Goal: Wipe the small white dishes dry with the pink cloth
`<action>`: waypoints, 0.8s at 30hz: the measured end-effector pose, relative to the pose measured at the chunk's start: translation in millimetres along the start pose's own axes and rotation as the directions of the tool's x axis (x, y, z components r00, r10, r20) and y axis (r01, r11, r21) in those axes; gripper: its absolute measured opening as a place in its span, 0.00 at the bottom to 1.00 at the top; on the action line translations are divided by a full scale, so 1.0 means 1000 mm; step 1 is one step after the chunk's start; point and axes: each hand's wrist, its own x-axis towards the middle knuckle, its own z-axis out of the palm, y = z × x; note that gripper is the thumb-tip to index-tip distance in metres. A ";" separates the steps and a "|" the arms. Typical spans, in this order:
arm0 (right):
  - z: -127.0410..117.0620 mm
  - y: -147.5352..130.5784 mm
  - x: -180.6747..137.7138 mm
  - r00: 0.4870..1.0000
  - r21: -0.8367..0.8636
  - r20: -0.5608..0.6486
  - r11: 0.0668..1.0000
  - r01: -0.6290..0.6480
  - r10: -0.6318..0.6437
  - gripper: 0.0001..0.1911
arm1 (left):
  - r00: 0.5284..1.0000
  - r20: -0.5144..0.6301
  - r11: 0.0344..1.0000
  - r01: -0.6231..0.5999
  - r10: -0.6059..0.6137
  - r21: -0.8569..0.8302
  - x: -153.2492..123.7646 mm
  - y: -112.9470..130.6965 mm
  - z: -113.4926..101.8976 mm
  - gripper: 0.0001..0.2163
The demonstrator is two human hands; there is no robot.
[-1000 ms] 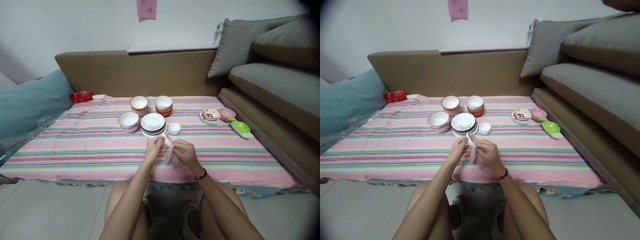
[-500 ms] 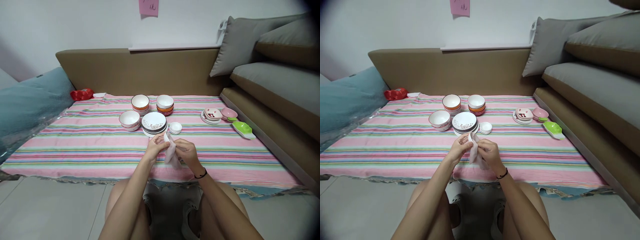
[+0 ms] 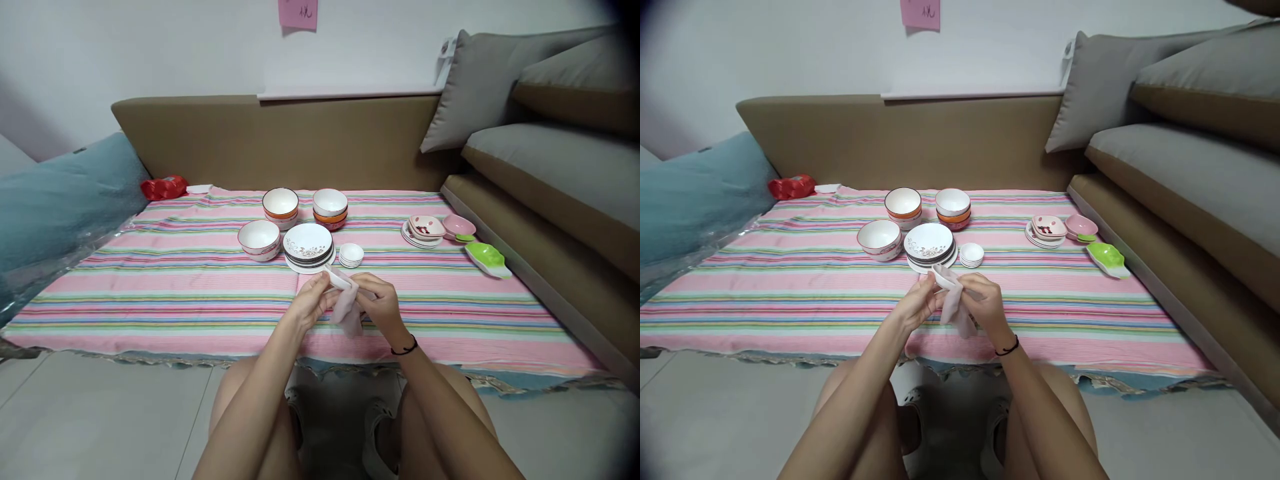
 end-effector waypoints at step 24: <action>-0.008 0.004 0.003 0.994 -0.010 0.107 1.000 -0.016 0.017 0.06 | 0.980 -0.085 0.973 0.188 -0.178 0.135 0.002 0.000 0.004 0.29</action>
